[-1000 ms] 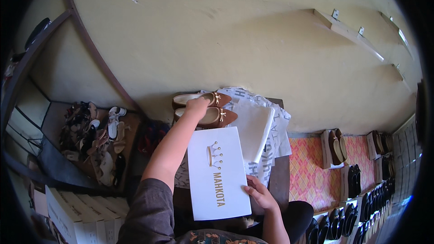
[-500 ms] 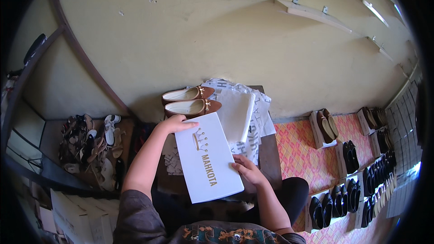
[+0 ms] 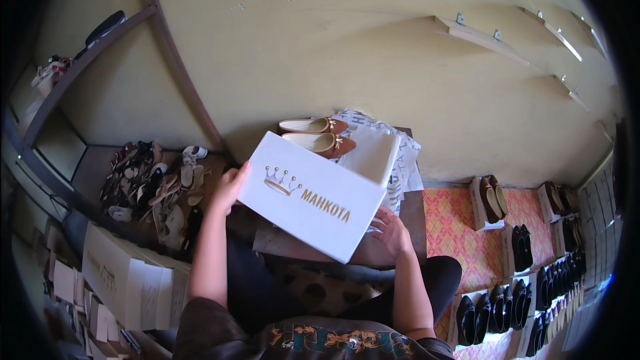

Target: The person sits on the floor and packs pairs of shoes into white cardboard boxes. They place tissue paper inside the boxes, insert the shoes, and close the lids. The person handles multiple pairs of shoes, including brown flats and black loafers, moving them from the floor into the boxes.

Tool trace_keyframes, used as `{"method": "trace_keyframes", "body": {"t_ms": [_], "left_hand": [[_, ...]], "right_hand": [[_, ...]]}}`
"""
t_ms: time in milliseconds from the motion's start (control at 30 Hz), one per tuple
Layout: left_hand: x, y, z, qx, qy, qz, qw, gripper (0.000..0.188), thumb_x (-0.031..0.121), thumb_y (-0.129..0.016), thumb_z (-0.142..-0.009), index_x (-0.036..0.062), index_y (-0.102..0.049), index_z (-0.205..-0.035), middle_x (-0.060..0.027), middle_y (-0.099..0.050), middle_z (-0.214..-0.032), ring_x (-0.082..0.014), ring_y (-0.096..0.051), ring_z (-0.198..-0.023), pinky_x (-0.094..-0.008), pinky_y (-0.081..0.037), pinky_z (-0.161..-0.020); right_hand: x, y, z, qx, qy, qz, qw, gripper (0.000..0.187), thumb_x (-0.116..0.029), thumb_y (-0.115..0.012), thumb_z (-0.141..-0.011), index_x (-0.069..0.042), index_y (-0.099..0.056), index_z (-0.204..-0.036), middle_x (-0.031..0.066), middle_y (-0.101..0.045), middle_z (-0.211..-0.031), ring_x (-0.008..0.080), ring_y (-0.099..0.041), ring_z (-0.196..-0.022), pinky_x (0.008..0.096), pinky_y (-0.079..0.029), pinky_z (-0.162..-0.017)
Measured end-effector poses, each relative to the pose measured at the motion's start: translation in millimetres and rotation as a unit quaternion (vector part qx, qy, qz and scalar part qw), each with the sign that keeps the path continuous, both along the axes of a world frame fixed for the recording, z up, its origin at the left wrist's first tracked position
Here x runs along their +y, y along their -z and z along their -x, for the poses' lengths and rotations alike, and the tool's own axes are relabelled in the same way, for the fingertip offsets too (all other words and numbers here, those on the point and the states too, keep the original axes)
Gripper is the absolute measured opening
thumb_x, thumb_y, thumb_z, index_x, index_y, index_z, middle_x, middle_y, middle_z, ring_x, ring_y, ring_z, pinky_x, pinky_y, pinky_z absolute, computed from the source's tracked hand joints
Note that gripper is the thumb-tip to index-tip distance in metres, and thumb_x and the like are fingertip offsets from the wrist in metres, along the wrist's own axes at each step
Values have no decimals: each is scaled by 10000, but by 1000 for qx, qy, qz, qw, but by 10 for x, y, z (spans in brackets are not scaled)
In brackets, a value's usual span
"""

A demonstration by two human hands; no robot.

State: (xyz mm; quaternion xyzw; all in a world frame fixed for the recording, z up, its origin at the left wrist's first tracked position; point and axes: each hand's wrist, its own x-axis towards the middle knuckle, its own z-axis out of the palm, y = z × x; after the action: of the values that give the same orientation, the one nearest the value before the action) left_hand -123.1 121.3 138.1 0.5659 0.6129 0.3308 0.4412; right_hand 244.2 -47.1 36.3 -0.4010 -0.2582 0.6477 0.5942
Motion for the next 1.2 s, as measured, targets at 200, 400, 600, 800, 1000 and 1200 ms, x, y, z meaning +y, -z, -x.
{"method": "trace_keyframes", "body": {"t_ms": [200, 400, 600, 800, 1000, 1200], "left_hand": [[-1160, 171, -169, -75, -51, 43, 995, 514, 540, -470, -873, 29, -499, -917, -93, -578, -805, -147, -592, -661, -294, -512, -486], [-1773, 316, -129, -234, -10, 176, 956, 473, 445, -481, -905, 54, -453, -1171, -90, -575, -1023, -173, -599, -848, -331, -531, -687], [-2265, 596, -347, -412, -85, 199, 885, 445, 365, -497, -920, 104, -402, -1268, -60, -513, -1151, -211, -556, -962, -401, -468, -845], [-2495, 785, -707, -553, -94, 236, 794, 380, 363, -509, -918, 110, -421, -1188, -50, -468, -1108, -227, -502, -1080, -396, -381, -966], [-2355, 614, -798, -503, -44, 371, 779, 438, 451, -491, -902, 98, -427, -1155, -92, -457, -1215, -231, -492, -1096, -346, -409, -867], [-2330, 644, -753, -543, 21, 401, 738, 446, 492, -463, -898, 107, -508, -1118, -68, -550, -1139, -233, -497, -1110, -347, -392, -814]], "right_hand": [[46, 404, 154, 156, 25, -160, 974, 470, -342, -411, -893, -21, -481, -1229, 97, -523, -1222, 253, -512, -1105, 384, -419, -928], [52, -103, 328, 271, 78, -128, 951, 554, -472, -355, -917, -61, -421, -1283, 89, -510, -1242, 243, -515, -1100, 392, -461, -866], [84, 163, 696, 35, 107, -94, 989, 588, -130, -527, -901, -138, -173, -1370, 76, -408, -1294, 234, -489, -1120, 378, -469, -850], [88, 543, 975, -206, 1, -298, 932, 572, -17, -491, -885, -58, -237, -1396, 133, -154, -1425, 258, -213, -1329, 370, -274, -1057], [25, 487, 1035, -213, -39, -228, 949, 483, -104, -452, -905, -7, -311, -1356, 170, -212, -1418, 285, -215, -1330, 371, -185, -1086], [51, 552, 864, -263, -55, -197, 943, 563, -221, -415, -928, 27, -213, -1390, 211, -201, -1445, 306, -159, -1358, 381, -125, -1102]]}}
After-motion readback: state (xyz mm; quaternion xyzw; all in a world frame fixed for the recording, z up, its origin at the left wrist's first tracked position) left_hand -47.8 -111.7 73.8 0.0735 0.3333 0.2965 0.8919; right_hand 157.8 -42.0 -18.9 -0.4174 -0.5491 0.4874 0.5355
